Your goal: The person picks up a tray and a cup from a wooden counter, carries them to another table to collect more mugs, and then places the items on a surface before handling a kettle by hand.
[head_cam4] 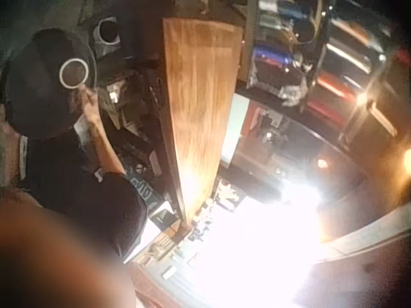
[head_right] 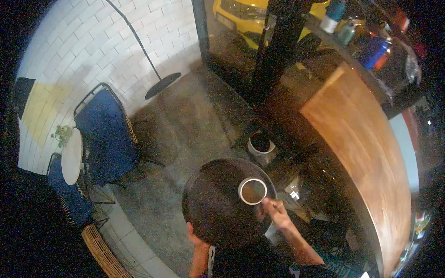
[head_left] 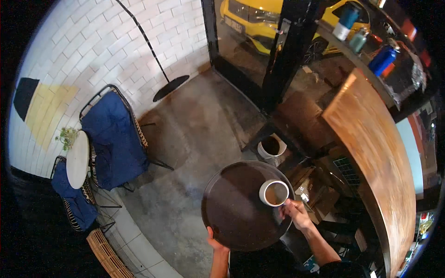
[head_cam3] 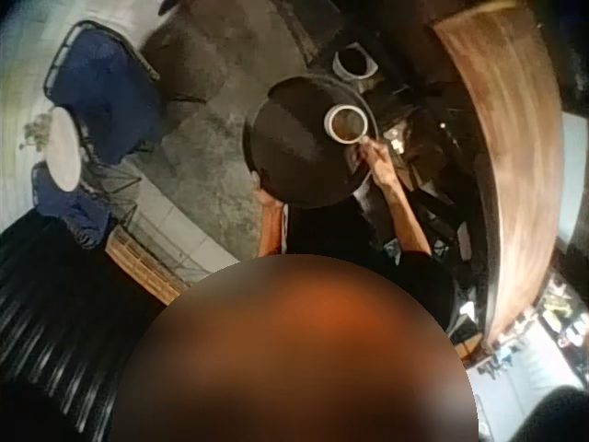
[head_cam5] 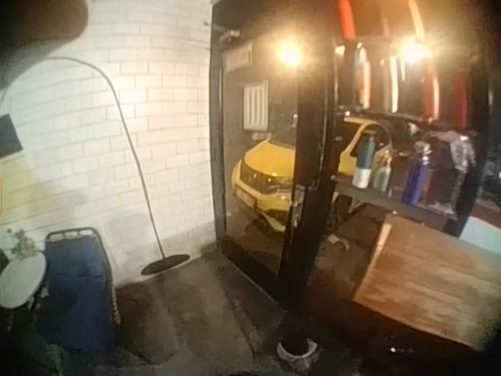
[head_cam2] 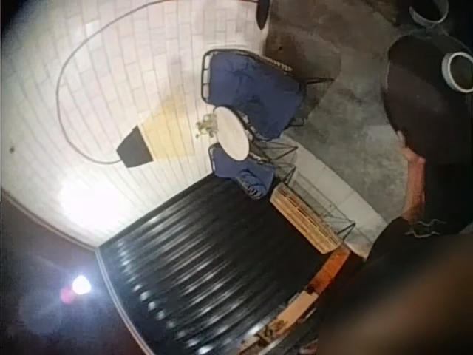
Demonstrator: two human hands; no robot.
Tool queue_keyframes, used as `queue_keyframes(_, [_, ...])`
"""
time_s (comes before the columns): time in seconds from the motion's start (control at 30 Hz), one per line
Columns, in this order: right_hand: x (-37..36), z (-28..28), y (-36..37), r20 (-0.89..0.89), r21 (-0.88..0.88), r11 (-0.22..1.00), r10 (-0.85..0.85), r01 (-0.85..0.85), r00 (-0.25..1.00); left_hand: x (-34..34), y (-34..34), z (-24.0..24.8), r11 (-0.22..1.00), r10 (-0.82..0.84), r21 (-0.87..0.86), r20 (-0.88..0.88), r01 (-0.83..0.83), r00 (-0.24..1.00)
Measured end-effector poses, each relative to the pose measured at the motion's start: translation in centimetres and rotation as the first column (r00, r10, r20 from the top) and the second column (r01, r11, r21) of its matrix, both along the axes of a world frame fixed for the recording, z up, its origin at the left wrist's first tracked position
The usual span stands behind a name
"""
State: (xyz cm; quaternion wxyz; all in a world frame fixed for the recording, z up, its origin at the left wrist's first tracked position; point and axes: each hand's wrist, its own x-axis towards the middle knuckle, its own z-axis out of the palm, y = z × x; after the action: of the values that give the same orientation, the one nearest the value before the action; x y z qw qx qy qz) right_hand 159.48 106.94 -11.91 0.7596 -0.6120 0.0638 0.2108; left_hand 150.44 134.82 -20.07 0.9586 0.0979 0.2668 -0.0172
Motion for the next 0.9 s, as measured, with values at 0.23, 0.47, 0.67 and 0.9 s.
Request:
queue_keyframes(0.23, [7.5, -13.6, 0.3, -0.143, -0.176, 0.933, -0.340, 0.314, 0.930, 2.1, 3.2, -9.3, 0.986, 0.129, 0.137, -0.299, -0.092, 0.946])
queue_keyframes(0.47, [15.3, -31.4, -1.7, -0.206, -0.107, 0.848, -0.529, 0.519, 0.823, 1.9, 1.2, -20.6, 0.972, 0.215, 0.189, -0.466, -0.141, 0.858])
queue_keyframes(0.67, [23.1, -46.8, -5.4, -0.028, -0.140, 0.716, -0.694, 0.684, 0.720, 2.4, -2.9, -26.2, 0.969, 0.212, 0.216, -0.463, -0.123, 0.860])
queue_keyframes(0.9, [30.8, -55.6, -7.1, -0.045, -0.546, 0.466, -0.846, 0.696, 0.531, -2.4, -5.6, -32.9, 0.960, 0.278, 0.132, -0.535, -0.246, 0.798])
